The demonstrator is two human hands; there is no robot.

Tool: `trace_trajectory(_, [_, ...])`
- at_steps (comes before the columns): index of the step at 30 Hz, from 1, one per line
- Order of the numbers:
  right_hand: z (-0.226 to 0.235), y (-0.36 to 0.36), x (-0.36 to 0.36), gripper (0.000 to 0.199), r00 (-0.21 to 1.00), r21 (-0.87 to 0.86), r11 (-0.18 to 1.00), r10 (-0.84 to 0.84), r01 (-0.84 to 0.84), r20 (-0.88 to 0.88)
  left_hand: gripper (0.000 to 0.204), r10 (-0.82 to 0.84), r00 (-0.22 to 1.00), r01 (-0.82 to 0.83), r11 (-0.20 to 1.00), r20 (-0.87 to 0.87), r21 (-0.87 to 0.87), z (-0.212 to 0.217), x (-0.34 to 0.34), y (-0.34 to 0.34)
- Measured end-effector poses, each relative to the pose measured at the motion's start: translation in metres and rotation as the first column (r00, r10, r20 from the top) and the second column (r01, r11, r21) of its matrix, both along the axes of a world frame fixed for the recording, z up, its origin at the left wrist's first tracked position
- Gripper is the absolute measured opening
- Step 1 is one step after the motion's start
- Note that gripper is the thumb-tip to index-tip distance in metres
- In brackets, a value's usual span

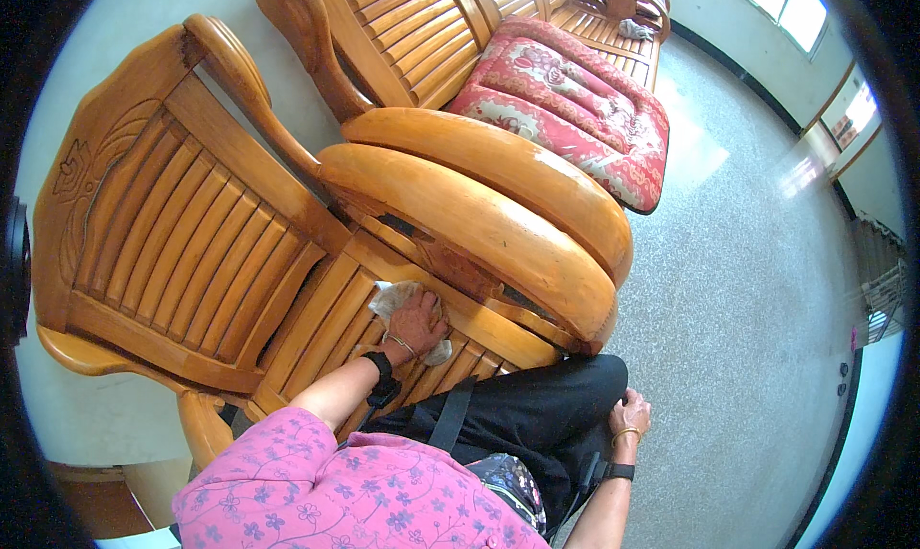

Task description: Wiping down wooden chairs and a wooden sofa with a cloth.

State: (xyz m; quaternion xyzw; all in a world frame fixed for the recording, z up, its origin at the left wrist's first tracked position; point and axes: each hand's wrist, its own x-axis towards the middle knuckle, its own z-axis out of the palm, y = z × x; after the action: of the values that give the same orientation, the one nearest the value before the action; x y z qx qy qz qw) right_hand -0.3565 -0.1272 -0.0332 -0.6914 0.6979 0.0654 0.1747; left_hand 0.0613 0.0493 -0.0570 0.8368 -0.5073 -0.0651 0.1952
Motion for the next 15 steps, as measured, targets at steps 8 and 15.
trace_trajectory(8, [-0.0011, -0.0001, -0.0001, 0.031, 0.999, -0.004, 1.0, 0.023, -0.023, -0.024, 0.043, -0.012, 1.0, 0.012, 1.0, -0.017, 0.0, -0.0022, 0.0018, 0.0003])
trace_trajectory(15, [-0.0079, -0.0013, -0.0046, 0.029, 1.0, -0.005, 1.0, 0.016, -0.016, -0.011, 0.042, -0.004, 1.0, 0.004, 1.0, -0.03, -0.001, -0.0033, 0.001, -0.0001])
